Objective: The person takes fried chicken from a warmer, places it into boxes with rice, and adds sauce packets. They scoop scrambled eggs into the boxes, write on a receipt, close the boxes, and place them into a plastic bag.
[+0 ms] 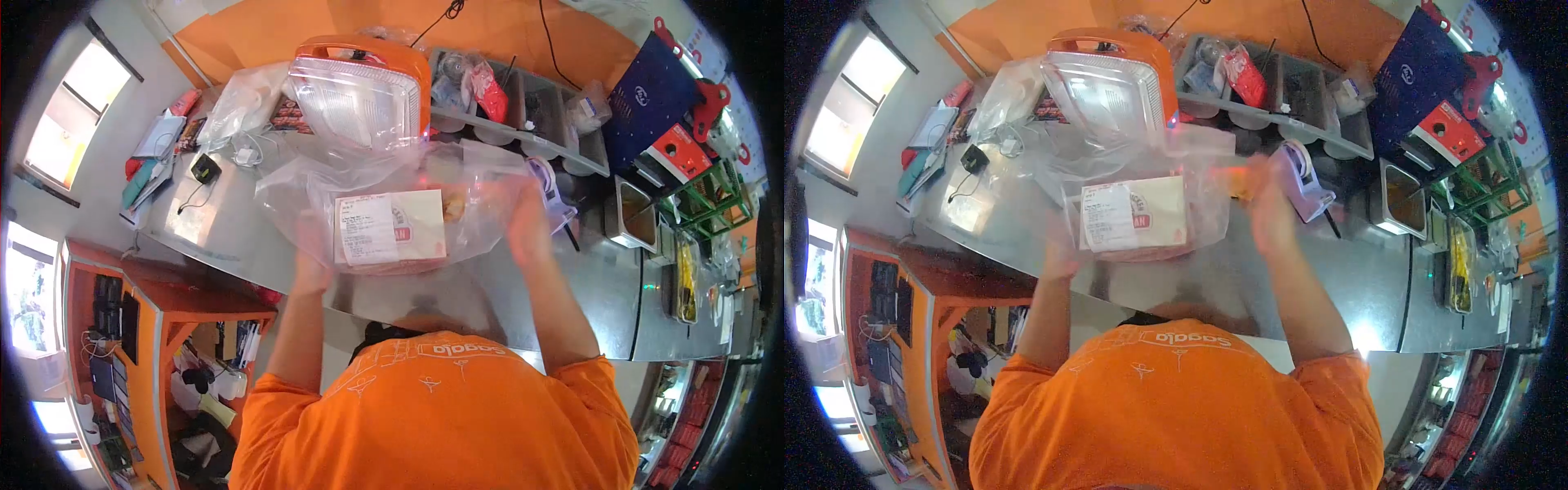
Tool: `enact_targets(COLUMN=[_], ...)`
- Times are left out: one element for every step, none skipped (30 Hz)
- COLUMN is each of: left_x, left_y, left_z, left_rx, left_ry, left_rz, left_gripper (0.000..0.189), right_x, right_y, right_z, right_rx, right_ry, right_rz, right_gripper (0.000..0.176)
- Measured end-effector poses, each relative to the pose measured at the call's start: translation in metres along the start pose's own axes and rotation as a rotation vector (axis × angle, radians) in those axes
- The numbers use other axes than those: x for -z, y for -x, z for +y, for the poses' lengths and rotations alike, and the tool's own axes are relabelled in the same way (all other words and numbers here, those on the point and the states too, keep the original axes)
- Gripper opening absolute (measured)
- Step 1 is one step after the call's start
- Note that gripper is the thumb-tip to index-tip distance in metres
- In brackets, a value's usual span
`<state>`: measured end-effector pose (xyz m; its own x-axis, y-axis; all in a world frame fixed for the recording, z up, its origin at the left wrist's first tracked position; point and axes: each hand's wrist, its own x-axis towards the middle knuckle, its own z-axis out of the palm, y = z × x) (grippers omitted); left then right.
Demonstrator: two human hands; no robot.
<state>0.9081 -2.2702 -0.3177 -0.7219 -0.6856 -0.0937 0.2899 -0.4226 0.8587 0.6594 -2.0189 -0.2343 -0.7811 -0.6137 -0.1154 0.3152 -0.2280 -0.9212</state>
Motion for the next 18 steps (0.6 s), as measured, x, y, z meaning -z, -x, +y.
enact_targets(left_x=[-0.006, -0.025, -0.04, -0.048, -0.055, -0.059, -0.061, -0.062, -0.065, -0.079, -0.094, -0.103, -0.089, -0.061, -0.042, -0.049, -0.076, -0.103], left_y=[-0.003, 0.002, 0.007, 0.012, 0.018, 0.021, 0.023, 0.026, 0.026, 0.029, 0.036, 0.042, 0.042, 0.036, 0.029, 0.034, 0.046, 0.058], left_z=[-0.01, -0.005, 0.0, 0.001, 0.002, 0.001, -0.002, -0.005, -0.007, 0.001, 0.009, 0.014, 0.007, -0.002, -0.004, 0.021, 0.052, 0.082], left_rx=[0.077, 0.18, 0.282, 0.242, 0.201, 0.159, 0.137, 0.118, 0.098, 0.128, 0.159, 0.191, 0.083, -0.032, -0.154, -0.204, -0.298, -0.399], left_ry=[0.082, 0.177, 0.275, 0.154, 0.028, -0.102, -0.087, -0.073, -0.06, -0.048, -0.033, -0.016, -0.179, -0.339, -0.496, -0.525, -0.645, -0.759], left_rz=[0.0, -0.031, -0.059, -0.045, -0.031, -0.021, -0.013, -0.009, -0.008, 0.026, 0.065, 0.107, 0.218, 0.33, 0.444, 0.432, 0.368, 0.312], left_gripper=[0.057, 0.058, 0.06, 0.059, 0.059, 0.058, 0.058, 0.057, 0.057, 0.059, 0.061, 0.063, 0.063, 0.063, 0.062, 0.057, 0.051, 0.045], right_x=[-0.011, -0.023, -0.033, -0.038, -0.043, -0.045, -0.043, -0.04, -0.033, -0.027, -0.02, -0.012, -0.004, 0.004, 0.005, 0.018, 0.016, 0.005], right_y=[0.009, 0.021, 0.029, 0.035, 0.039, 0.04, 0.039, 0.037, 0.033, 0.031, 0.028, 0.023, 0.015, 0.005, -0.011, -0.036, -0.062, -0.087], right_z=[0.019, 0.038, 0.057, 0.074, 0.089, 0.097, 0.1, 0.102, 0.101, 0.098, 0.093, 0.084, 0.071, 0.055, 0.033, 0.017, -0.02, -0.053], right_rx=[-0.078, -0.155, -0.217, -0.271, -0.31, -0.329, -0.334, -0.339, -0.337, -0.336, -0.33, -0.308, -0.25, -0.14, 0.031, 0.255, 0.432, 0.497], right_ry=[-0.055, -0.102, -0.117, -0.127, -0.136, -0.127, -0.111, -0.084, -0.048, -0.002, 0.063, 0.164, 0.299, 0.441, 0.572, 0.419, 0.557, 0.504], right_rz=[-0.031, -0.065, -0.095, -0.111, -0.117, -0.12, -0.12, -0.124, -0.134, -0.151, -0.172, -0.195, -0.202, -0.172, -0.095, -0.01, 0.064, 0.108], right_gripper=[0.047, 0.05, 0.05, 0.05, 0.05, 0.05, 0.05, 0.05, 0.05, 0.05, 0.051, 0.051, 0.051, 0.051, 0.05, 0.047, 0.038, 0.032])
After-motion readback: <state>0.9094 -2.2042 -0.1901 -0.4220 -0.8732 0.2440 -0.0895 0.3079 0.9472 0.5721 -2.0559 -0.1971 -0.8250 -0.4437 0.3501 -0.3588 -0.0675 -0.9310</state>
